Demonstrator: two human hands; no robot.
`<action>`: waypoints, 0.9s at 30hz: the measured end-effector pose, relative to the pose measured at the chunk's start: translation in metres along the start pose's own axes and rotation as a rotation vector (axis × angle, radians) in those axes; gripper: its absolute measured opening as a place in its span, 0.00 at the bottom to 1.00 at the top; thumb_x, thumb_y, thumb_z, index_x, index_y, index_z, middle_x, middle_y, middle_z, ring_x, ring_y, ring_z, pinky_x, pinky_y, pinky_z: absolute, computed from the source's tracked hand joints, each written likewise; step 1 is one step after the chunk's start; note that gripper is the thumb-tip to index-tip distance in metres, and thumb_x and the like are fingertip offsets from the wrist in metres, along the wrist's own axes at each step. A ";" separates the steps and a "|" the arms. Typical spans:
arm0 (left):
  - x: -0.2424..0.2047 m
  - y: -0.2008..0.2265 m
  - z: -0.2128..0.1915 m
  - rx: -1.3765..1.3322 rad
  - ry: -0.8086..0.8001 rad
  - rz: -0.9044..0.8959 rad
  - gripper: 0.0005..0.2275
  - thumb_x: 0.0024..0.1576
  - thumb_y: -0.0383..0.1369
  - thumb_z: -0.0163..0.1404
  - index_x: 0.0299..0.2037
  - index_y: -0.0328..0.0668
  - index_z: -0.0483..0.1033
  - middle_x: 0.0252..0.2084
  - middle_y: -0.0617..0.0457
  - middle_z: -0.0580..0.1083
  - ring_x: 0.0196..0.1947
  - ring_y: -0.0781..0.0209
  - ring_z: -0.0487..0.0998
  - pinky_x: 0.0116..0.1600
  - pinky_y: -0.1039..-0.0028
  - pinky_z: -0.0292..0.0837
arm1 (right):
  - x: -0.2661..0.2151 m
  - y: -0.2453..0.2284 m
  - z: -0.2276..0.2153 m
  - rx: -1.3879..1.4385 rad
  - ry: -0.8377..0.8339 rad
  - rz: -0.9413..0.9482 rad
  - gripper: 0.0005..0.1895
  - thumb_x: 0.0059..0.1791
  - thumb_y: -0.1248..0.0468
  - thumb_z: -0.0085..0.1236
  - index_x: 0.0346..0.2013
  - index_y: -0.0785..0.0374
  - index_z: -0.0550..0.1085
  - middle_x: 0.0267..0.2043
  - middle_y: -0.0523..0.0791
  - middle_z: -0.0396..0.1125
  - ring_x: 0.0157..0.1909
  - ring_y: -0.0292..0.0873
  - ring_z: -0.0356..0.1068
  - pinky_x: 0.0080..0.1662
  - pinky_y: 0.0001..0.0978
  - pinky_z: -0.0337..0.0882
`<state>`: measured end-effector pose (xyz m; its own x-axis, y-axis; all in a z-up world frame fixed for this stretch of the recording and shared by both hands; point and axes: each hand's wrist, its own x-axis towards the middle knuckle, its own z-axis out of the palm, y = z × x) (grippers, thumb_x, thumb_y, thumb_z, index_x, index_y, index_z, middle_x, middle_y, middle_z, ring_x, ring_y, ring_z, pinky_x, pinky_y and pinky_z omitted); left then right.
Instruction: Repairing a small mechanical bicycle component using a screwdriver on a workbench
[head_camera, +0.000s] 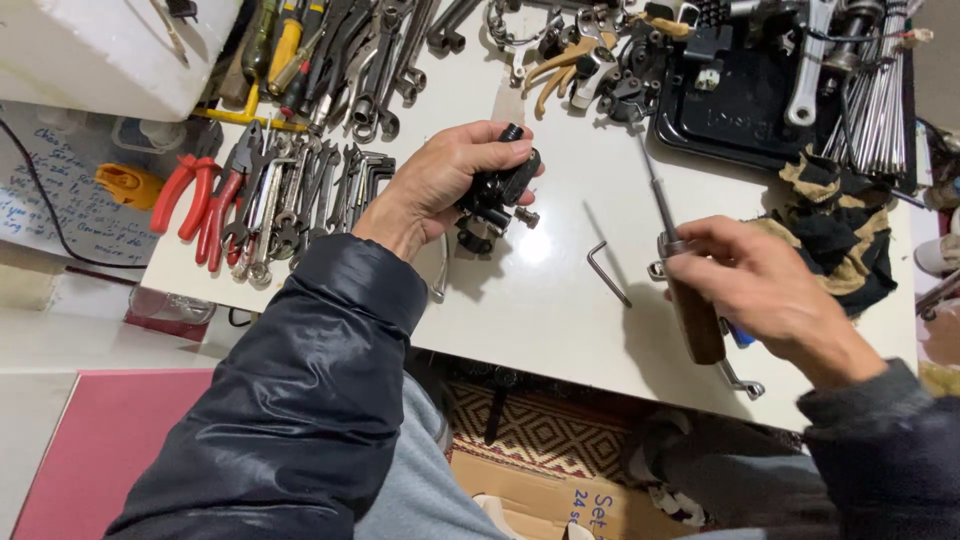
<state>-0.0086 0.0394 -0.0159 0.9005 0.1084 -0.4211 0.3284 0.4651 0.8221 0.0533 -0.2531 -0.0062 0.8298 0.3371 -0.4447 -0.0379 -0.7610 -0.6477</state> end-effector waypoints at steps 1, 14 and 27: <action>-0.001 0.001 0.001 -0.002 0.003 0.005 0.19 0.50 0.29 0.57 0.51 0.30 0.72 0.43 0.39 0.78 0.38 0.53 0.82 0.44 0.68 0.84 | -0.009 -0.006 -0.001 -0.003 -0.001 -0.005 0.20 0.48 0.60 0.58 0.54 0.59 0.77 0.45 0.48 0.72 0.45 0.44 0.68 0.49 0.35 0.68; 0.000 0.002 0.006 -0.007 -0.031 0.034 0.22 0.50 0.32 0.57 0.56 0.33 0.73 0.46 0.41 0.76 0.36 0.55 0.81 0.45 0.69 0.83 | -0.045 -0.015 0.000 0.261 -0.143 0.055 0.21 0.52 0.67 0.49 0.58 0.63 0.78 0.26 0.58 0.72 0.28 0.53 0.70 0.26 0.41 0.66; -0.004 -0.001 0.008 0.147 -0.050 0.081 0.20 0.51 0.32 0.58 0.54 0.39 0.73 0.43 0.50 0.69 0.31 0.54 0.81 0.39 0.76 0.79 | -0.040 -0.005 -0.002 0.316 -0.186 0.058 0.21 0.52 0.67 0.52 0.59 0.63 0.78 0.28 0.55 0.70 0.28 0.51 0.70 0.32 0.40 0.70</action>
<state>-0.0105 0.0315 -0.0117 0.9377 0.0945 -0.3344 0.2888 0.3231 0.9012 0.0219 -0.2636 0.0164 0.7070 0.4152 -0.5724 -0.2765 -0.5827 -0.7642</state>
